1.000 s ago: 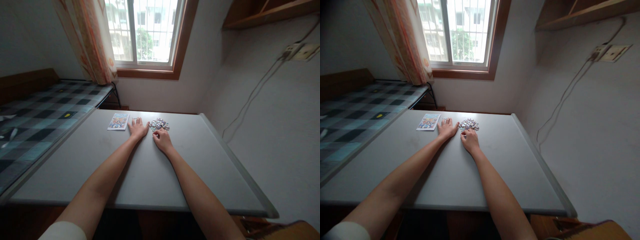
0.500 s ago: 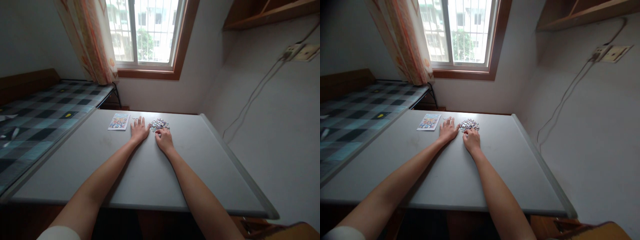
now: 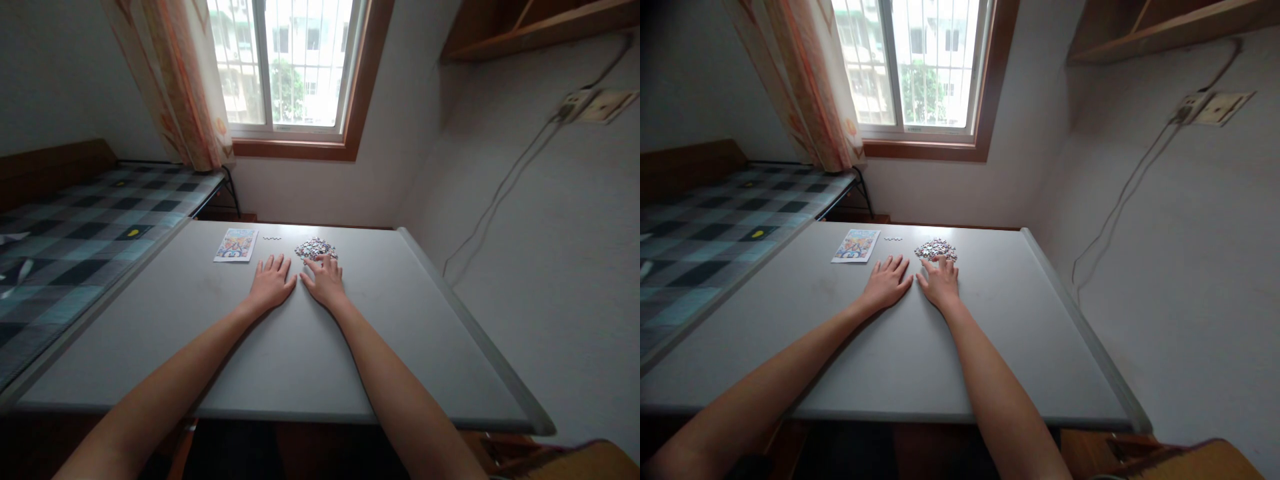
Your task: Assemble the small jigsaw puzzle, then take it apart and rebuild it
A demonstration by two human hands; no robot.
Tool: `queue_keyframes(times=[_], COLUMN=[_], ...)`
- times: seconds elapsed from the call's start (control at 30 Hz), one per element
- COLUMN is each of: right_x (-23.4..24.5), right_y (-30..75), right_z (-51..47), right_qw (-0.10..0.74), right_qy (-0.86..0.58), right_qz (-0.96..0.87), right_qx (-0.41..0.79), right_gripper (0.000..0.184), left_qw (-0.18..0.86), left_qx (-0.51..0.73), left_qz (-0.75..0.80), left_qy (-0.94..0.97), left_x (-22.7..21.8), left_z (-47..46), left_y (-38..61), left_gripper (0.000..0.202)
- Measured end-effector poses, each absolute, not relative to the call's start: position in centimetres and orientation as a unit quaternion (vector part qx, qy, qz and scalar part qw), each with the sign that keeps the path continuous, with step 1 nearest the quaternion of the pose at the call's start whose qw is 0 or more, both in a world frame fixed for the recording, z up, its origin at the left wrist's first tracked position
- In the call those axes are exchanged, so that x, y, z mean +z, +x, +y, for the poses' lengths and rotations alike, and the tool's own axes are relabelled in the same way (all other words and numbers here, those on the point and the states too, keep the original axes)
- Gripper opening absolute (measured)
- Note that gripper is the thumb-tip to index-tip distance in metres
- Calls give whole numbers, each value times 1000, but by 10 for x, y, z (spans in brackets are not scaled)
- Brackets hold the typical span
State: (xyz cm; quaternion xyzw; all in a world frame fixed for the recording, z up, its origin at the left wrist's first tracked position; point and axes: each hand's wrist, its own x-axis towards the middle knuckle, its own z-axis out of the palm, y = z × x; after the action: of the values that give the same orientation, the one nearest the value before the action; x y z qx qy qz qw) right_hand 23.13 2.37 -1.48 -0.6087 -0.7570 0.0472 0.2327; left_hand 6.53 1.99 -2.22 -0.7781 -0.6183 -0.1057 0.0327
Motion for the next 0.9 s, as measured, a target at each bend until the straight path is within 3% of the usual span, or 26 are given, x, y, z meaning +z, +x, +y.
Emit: queue_keyframes(times=[0.17, 0.33, 0.9], right_x=[-13, -14, -13], right_y=[231, 231, 231], right_z=[22, 24, 24], right_qw=[190, 220, 214], right_qy=[-599, -597, -601], right_qz=[-777, -770, -769], right_qx=[34, 44, 42], right_gripper=[43, 31, 36], left_qw=[30, 27, 22], left_qx=[-106, -107, -117], left_qz=[-614, -611, -609], left_qy=[-781, -784, -784], left_x=[-20, -20, -22], left_z=[19, 20, 21], left_y=[64, 63, 61], left_gripper=[59, 57, 57])
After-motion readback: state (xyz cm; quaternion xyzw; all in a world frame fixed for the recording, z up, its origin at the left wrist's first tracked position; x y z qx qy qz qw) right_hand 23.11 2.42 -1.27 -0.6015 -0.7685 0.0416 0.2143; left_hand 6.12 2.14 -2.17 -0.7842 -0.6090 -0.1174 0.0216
